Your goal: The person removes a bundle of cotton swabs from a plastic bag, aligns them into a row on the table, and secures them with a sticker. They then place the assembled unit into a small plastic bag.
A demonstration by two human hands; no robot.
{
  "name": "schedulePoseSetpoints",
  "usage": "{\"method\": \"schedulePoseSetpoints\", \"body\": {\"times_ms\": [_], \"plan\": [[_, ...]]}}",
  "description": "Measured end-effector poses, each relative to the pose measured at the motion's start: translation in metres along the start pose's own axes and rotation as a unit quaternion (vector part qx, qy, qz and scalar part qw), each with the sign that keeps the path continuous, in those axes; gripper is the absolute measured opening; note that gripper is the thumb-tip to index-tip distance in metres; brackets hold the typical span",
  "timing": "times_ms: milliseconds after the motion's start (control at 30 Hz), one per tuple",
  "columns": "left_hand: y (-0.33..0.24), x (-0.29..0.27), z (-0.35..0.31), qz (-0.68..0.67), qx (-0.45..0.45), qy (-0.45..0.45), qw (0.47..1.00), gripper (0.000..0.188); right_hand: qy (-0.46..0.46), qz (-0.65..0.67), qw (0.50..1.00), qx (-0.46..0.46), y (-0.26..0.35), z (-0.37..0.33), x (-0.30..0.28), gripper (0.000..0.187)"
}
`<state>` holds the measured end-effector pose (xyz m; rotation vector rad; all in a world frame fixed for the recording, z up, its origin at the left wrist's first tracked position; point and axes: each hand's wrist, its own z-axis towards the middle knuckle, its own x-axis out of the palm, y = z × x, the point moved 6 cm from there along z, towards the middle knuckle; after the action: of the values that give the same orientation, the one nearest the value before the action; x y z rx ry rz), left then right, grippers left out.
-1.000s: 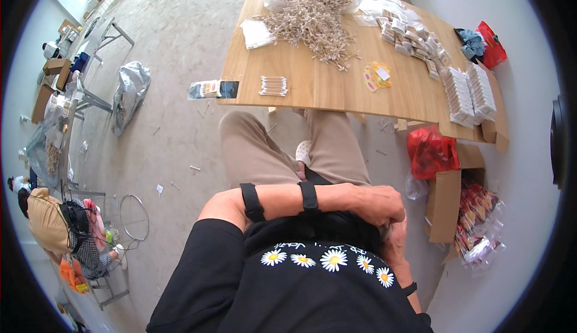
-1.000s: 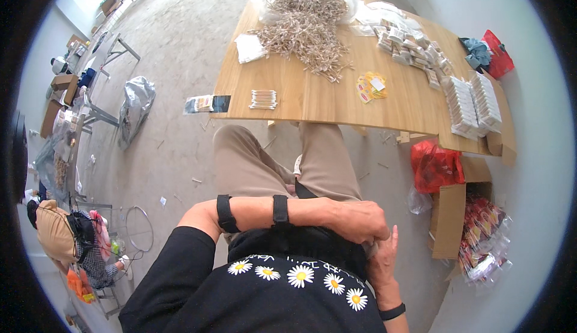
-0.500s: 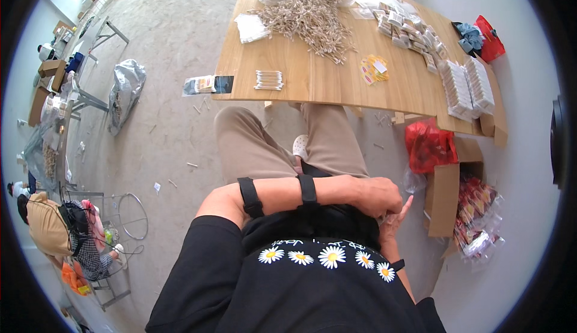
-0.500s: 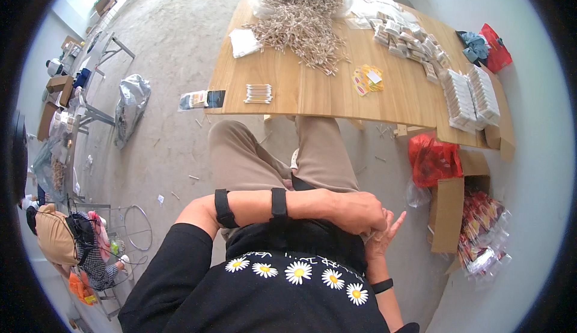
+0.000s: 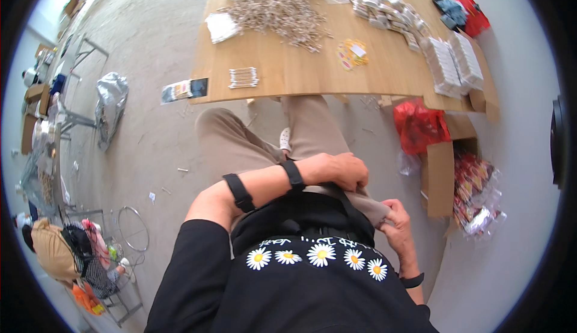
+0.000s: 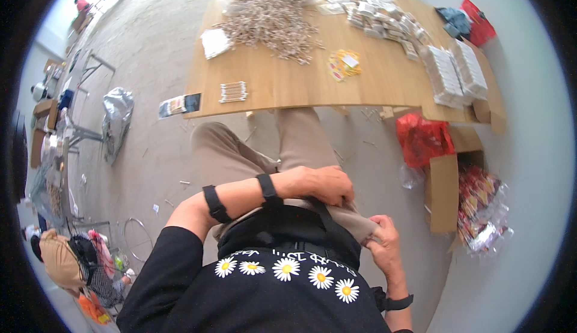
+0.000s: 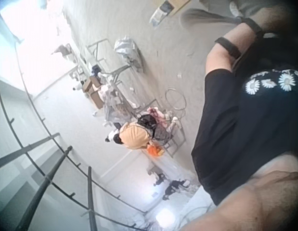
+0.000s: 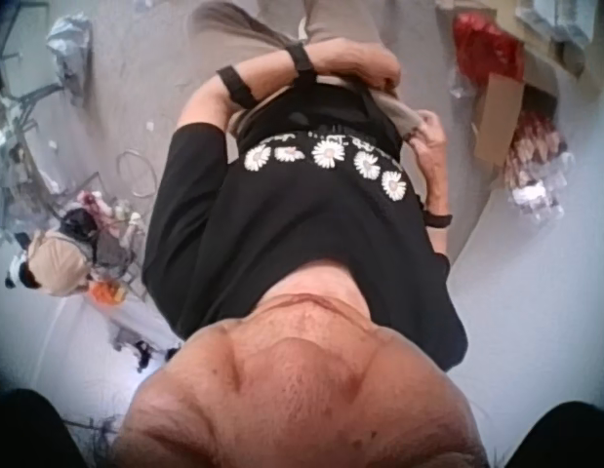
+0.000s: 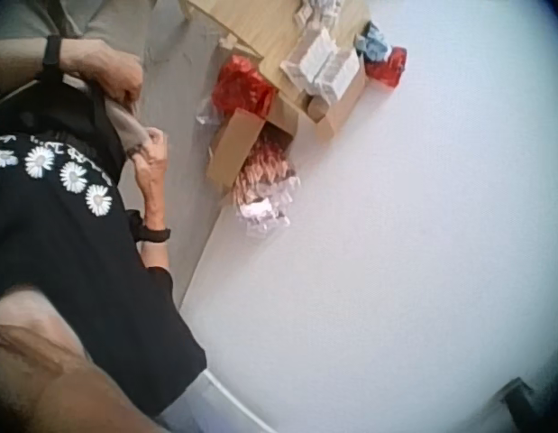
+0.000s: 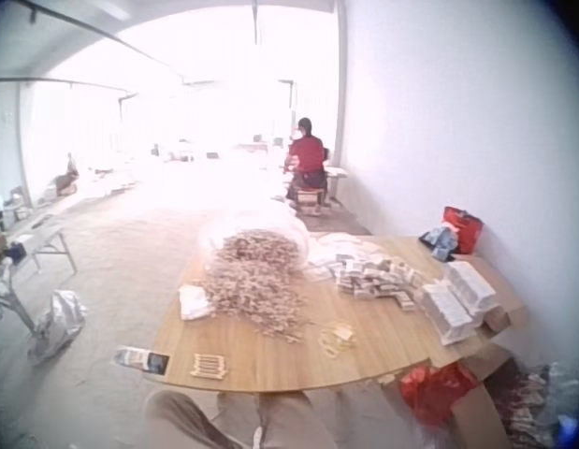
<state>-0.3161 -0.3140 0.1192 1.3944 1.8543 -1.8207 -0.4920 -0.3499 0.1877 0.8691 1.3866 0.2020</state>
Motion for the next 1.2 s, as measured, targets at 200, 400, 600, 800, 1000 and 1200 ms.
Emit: {"method": "schedulePoseSetpoints", "body": {"times_ms": [200, 400, 600, 800, 1000, 1200], "plan": [[0.018, -0.011, -0.015, -0.162, 0.019, -0.081, 0.983, 0.033, -0.198, 0.431, 0.858, 0.199, -0.029, 0.026, -0.063, 0.012], [-0.007, -0.094, -0.066, -0.588, 0.072, -0.287, 0.752, 0.058, -0.206, 0.354, 0.910, 0.064, 0.033, 0.115, -0.050, 0.008], [0.001, -0.123, -0.118, -0.517, 0.013, -0.465, 0.719, 0.014, -0.121, 0.431, 0.894, -0.021, 0.090, 0.163, -0.049, 0.012], [-0.015, -0.134, -0.170, -0.500, -0.012, -0.476, 0.723, 0.015, -0.075, 0.497, 0.864, -0.019, 0.114, 0.169, -0.060, 0.020], [-0.049, -0.153, -0.191, -0.549, 0.059, -0.548, 0.628, 0.016, -0.027, 0.432, 0.892, -0.128, 0.150, 0.162, -0.070, 0.038], [-0.084, -0.160, -0.201, -0.450, 0.101, -0.652, 0.602, 0.023, 0.185, 0.463, 0.782, -0.373, 0.225, 0.119, -0.151, 0.008]]}}
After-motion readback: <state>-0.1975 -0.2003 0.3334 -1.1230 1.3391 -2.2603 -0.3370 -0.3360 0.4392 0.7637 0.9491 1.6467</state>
